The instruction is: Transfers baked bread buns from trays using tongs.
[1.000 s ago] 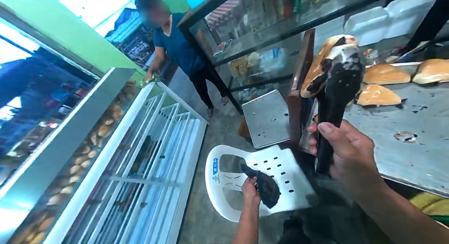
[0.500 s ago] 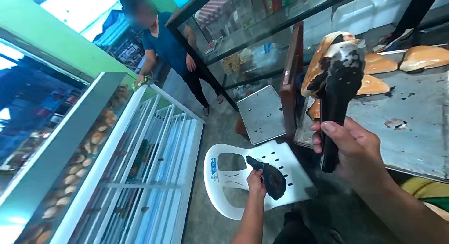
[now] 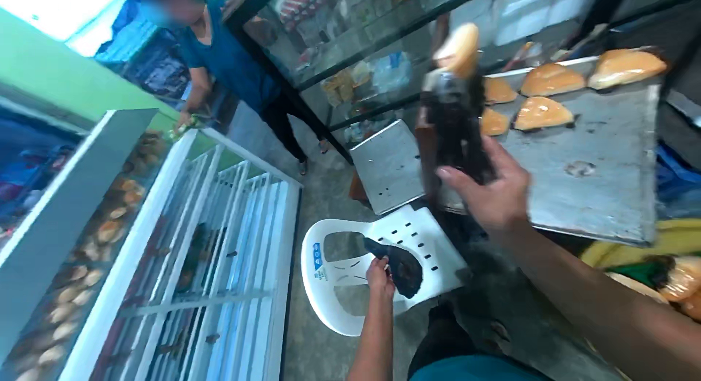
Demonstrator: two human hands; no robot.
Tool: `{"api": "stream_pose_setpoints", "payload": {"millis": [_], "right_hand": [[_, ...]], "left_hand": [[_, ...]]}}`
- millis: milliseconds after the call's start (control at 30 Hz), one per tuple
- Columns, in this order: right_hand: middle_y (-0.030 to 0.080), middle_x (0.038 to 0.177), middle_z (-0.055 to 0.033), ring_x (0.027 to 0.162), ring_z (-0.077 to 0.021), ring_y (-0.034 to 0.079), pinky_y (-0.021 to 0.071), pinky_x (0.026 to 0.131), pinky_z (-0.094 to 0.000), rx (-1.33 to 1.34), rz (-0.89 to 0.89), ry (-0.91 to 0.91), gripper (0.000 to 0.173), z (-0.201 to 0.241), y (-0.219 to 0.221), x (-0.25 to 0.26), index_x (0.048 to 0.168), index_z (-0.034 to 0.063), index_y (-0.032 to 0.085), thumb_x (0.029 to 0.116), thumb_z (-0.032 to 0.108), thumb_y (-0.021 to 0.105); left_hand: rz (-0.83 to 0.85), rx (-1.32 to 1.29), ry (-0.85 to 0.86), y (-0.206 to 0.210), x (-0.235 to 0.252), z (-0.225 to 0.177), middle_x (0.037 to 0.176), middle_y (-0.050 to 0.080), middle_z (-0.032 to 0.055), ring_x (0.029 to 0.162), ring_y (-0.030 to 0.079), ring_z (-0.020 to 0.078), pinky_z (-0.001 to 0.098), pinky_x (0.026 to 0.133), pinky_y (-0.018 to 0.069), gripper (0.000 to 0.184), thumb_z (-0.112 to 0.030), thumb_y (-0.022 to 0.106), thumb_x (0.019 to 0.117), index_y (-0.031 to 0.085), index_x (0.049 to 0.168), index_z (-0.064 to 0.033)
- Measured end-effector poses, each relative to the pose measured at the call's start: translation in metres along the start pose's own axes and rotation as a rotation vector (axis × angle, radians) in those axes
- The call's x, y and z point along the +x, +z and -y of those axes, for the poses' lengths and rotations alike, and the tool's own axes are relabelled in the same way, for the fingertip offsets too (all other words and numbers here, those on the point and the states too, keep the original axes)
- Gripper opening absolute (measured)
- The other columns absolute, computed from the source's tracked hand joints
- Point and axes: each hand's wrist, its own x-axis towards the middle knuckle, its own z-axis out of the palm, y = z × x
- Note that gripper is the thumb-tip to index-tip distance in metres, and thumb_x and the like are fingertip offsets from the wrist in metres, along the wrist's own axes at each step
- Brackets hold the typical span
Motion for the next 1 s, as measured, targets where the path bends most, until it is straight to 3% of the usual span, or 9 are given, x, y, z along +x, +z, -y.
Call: {"api": "stream_pose_setpoints", "payload": {"millis": [67, 133, 267, 367, 567, 633, 767, 867, 1000], "right_hand": [[0.064, 0.111, -0.0184, 0.083, -0.0160, 0.058, 0.0517, 0.071, -0.0332, -0.115, -0.074, 0.019, 0.082, -0.006, 0.006, 0.012, 0.147, -0.0040, 0.047, 0.0832, 0.031, 0.085], [0.063, 0.110, -0.0200, 0.080, -0.0222, 0.059, 0.0518, 0.068, -0.0389, -0.173, -0.114, 0.044, 0.085, -0.009, 0.010, 0.020, 0.149, -0.0007, 0.048, 0.0824, 0.036, 0.086], [0.064, 0.108, -0.0177, 0.080, -0.0208, 0.058, 0.0509, 0.069, -0.0377, -0.153, -0.099, 0.033, 0.083, -0.016, -0.001, 0.021, 0.149, 0.0008, 0.048, 0.0844, 0.038, 0.084], [0.065, 0.112, -0.0162, 0.083, -0.0167, 0.059, 0.0530, 0.074, -0.0357, -0.139, -0.065, 0.060, 0.078, -0.020, -0.023, 0.014, 0.149, 0.0010, 0.048, 0.0877, 0.035, 0.081], [0.064, 0.112, -0.0202, 0.092, -0.0198, 0.062, 0.0532, 0.084, -0.0420, -0.334, -0.058, 0.190, 0.072, -0.077, -0.119, -0.014, 0.141, 0.0034, 0.053, 0.0871, 0.047, 0.074], [0.062, 0.115, -0.0278, 0.097, -0.0308, 0.061, 0.0499, 0.088, -0.0523, -0.444, -0.036, 0.320, 0.077, -0.103, -0.156, -0.024, 0.141, 0.0000, 0.052, 0.0860, 0.050, 0.074], [0.059, 0.116, -0.0421, 0.106, -0.0619, 0.057, 0.0394, 0.088, -0.0791, -0.775, 0.046, 0.561, 0.070, -0.106, -0.206, -0.042, 0.136, -0.0070, 0.054, 0.0882, 0.036, 0.082], [0.058, 0.125, -0.0395, 0.110, -0.0616, 0.058, 0.0432, 0.087, -0.0780, -1.021, 0.097, 0.727, 0.082, -0.108, -0.219, -0.047, 0.143, -0.0032, 0.051, 0.0858, 0.045, 0.083], [0.056, 0.130, -0.0375, 0.108, -0.0581, 0.061, 0.0481, 0.083, -0.0738, -1.181, 0.136, 0.720, 0.092, -0.112, -0.219, -0.035, 0.147, -0.0042, 0.047, 0.0828, 0.051, 0.083]], "left_hand": [[0.015, 0.001, 0.006, 0.002, -0.001, -0.001, 0.104, 0.063, 0.0133, 0.082, 0.061, 0.0159, 0.0313, 0.072, 0.0543, 0.024, -0.004, 0.052, 0.1030, 0.053, 0.126, 0.0032], [0.016, -0.008, 0.014, 0.001, 0.002, -0.001, 0.108, 0.063, 0.0142, 0.086, 0.062, 0.0173, 0.0328, 0.074, 0.0550, 0.026, -0.004, 0.050, 0.1035, 0.051, 0.129, 0.0023], [0.019, -0.009, 0.013, -0.003, 0.007, 0.001, 0.114, 0.062, 0.0163, 0.091, 0.062, 0.0196, 0.0351, 0.078, 0.0547, 0.028, -0.005, 0.050, 0.1036, 0.050, 0.131, 0.0025], [0.007, -0.006, 0.016, -0.004, 0.006, -0.003, 0.108, 0.063, 0.0155, 0.086, 0.062, 0.0185, 0.0339, 0.075, 0.0545, 0.026, -0.003, 0.051, 0.1025, 0.053, 0.128, 0.0033], [0.032, -0.004, 0.007, 0.008, 0.007, -0.006, 0.107, 0.064, 0.0156, 0.086, 0.062, 0.0179, 0.0333, 0.076, 0.0546, 0.025, -0.002, 0.053, 0.1017, 0.054, 0.125, 0.0044], [0.045, 0.027, 0.009, 0.014, 0.008, -0.010, 0.104, 0.064, 0.0142, 0.082, 0.061, 0.0164, 0.0315, 0.073, 0.0542, 0.023, -0.003, 0.054, 0.1017, 0.055, 0.124, 0.0041], [0.115, 0.153, 0.014, 0.036, 0.009, -0.009, 0.106, 0.061, 0.0134, 0.080, 0.058, 0.0142, 0.0295, 0.070, 0.0523, 0.027, -0.005, 0.051, 0.1031, 0.052, 0.129, 0.0052], [0.235, 0.150, -0.006, 0.063, 0.021, -0.004, 0.107, 0.060, 0.0114, 0.085, 0.061, 0.0150, 0.0320, 0.074, 0.0547, 0.026, -0.008, 0.048, 0.1046, 0.048, 0.129, 0.0010], [0.331, 0.084, -0.047, 0.110, 0.030, -0.003, 0.104, 0.061, 0.0092, 0.084, 0.062, 0.0143, 0.0314, 0.073, 0.0558, 0.022, -0.008, 0.048, 0.1045, 0.051, 0.125, -0.0018]]}}
